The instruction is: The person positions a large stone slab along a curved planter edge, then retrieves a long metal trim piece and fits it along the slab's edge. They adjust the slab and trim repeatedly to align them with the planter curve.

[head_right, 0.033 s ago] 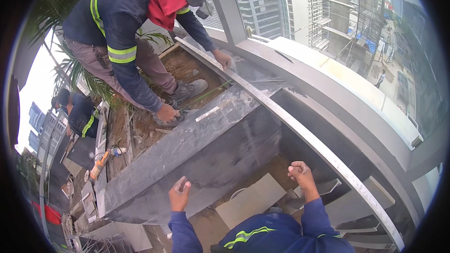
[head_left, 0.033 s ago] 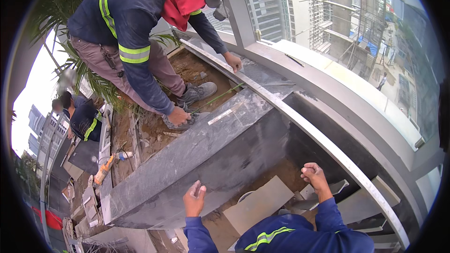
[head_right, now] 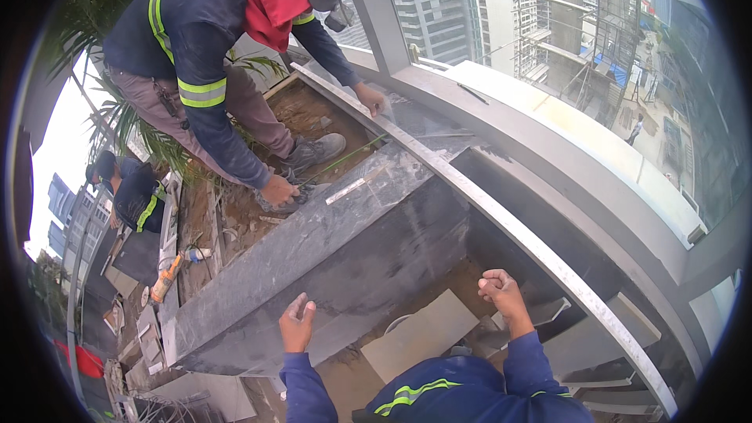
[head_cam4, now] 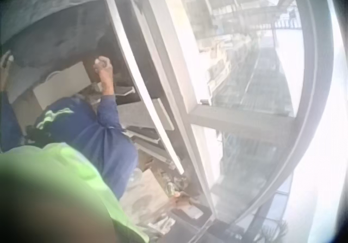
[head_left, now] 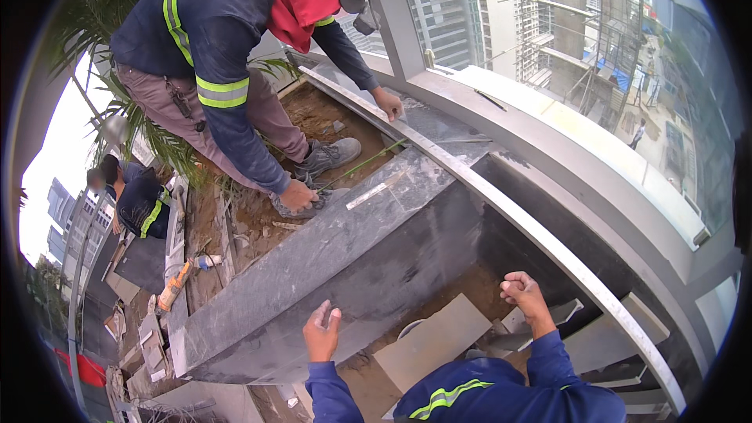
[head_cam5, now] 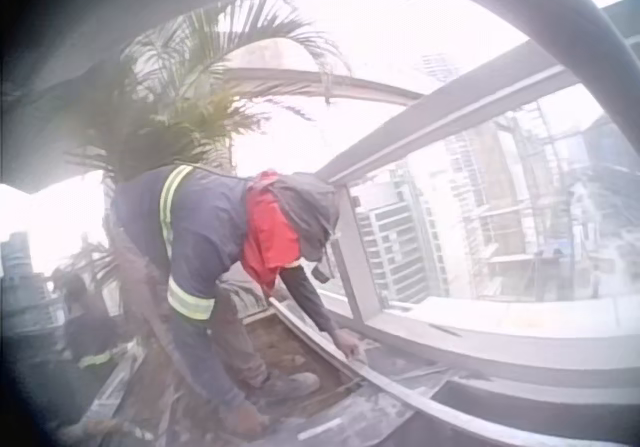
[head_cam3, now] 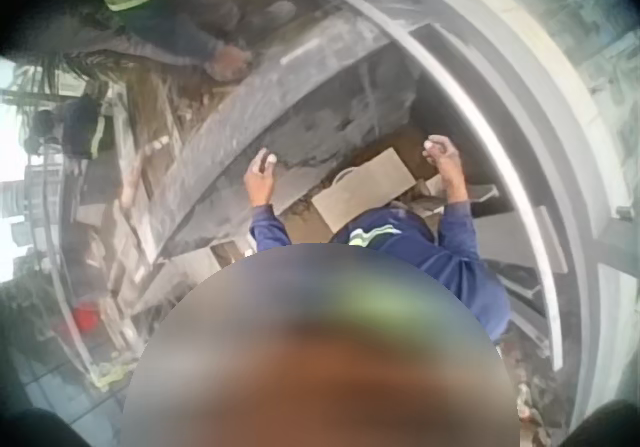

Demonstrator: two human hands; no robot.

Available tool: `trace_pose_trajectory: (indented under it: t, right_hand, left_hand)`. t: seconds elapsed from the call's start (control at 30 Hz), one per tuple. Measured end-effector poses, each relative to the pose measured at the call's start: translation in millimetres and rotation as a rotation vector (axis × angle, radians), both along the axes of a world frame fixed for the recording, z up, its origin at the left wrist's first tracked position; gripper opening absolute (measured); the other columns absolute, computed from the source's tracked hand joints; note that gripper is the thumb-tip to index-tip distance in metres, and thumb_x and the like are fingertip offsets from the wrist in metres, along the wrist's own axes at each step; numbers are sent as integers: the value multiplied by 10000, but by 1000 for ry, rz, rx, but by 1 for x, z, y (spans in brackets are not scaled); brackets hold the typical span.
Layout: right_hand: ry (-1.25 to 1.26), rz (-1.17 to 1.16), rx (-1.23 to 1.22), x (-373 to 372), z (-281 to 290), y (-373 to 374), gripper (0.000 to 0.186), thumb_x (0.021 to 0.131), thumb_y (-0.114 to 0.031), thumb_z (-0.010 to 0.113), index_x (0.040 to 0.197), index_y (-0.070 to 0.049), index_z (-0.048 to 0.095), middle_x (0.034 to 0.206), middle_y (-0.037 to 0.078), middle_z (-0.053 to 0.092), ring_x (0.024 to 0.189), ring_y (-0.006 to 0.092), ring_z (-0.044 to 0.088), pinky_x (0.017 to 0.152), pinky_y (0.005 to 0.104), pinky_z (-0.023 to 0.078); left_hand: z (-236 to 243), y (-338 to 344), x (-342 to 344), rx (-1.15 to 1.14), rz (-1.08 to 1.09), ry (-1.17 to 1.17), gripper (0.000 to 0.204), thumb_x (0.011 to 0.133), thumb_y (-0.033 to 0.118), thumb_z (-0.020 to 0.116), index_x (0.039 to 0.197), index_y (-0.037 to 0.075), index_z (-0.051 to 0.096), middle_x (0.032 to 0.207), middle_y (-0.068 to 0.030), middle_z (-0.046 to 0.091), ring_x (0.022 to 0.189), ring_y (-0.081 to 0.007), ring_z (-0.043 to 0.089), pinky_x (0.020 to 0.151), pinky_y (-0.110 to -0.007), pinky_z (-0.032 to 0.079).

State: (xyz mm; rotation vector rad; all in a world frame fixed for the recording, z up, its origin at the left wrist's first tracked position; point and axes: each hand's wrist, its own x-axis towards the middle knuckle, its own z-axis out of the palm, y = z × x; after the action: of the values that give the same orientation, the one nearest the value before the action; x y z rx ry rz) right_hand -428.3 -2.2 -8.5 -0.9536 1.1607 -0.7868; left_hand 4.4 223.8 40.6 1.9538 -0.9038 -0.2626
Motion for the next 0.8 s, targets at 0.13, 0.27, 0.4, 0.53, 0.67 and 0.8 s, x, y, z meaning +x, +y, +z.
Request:
trace_pose_trajectory:
  t: [0.13, 0.27, 0.4, 0.53, 0.67, 0.8]
  right_hand:
    - [-28, 191, -198, 15, 50, -17, 343, 962, -233, 787, 1191, -17, 652, 1028, 40, 698, 900, 129, 679, 817, 283, 548]
    - [184, 287, -627, 41, 118, -93, 368, 1001, -281, 737, 1254, -20, 684, 1125, 115, 759, 1071, 210, 719, 951, 363, 558]
    - [538, 318, -963, 101, 139, -211, 385, 1063, -357, 597, 1285, -64, 712, 1209, 198, 755, 1137, 385, 706, 995, 447, 531]
    - [730, 403, -945, 156, 115, -300, 427, 1032, -425, 617, 1278, -100, 741, 1231, 205, 754, 1184, 406, 691, 1015, 465, 531]
    - [720, 381, -898, 209, 98, -349, 463, 998, -472, 652, 1282, -121, 756, 1252, 187, 757, 1211, 391, 690, 1043, 458, 525]
    - [646, 390, -781, 244, 91, -380, 465, 959, -490, 692, 1247, -138, 788, 1266, 180, 759, 1239, 373, 684, 1061, 443, 520]
  left_hand:
    - [10, -21, 25, 115, 82, -353, 504, 951, 345, 774, 1310, -5, 732, 1355, -247, 698, 1303, -432, 625, 1125, -502, 447]
    - [17, -43, 33, 464, 201, -555, 583, 946, 523, 736, 1362, 114, 732, 1485, -183, 630, 1407, -373, 543, 1195, -626, 293]
    - [28, -59, 39, 716, 168, -565, 604, 937, 603, 704, 1353, 168, 748, 1465, -152, 654, 1390, -363, 567, 1163, -720, 279]
    - [34, -64, 45, 800, 144, -522, 607, 938, 648, 680, 1334, 194, 761, 1469, -119, 663, 1394, -344, 576, 1164, -754, 264]
    - [35, -64, 44, 798, 154, -517, 611, 949, 663, 662, 1339, 202, 757, 1489, -100, 651, 1423, -339, 554, 1177, -767, 247]
    - [37, -66, 38, 794, 193, -510, 617, 957, 669, 650, 1354, 207, 748, 1511, -92, 635, 1456, -328, 525, 1181, -776, 238]
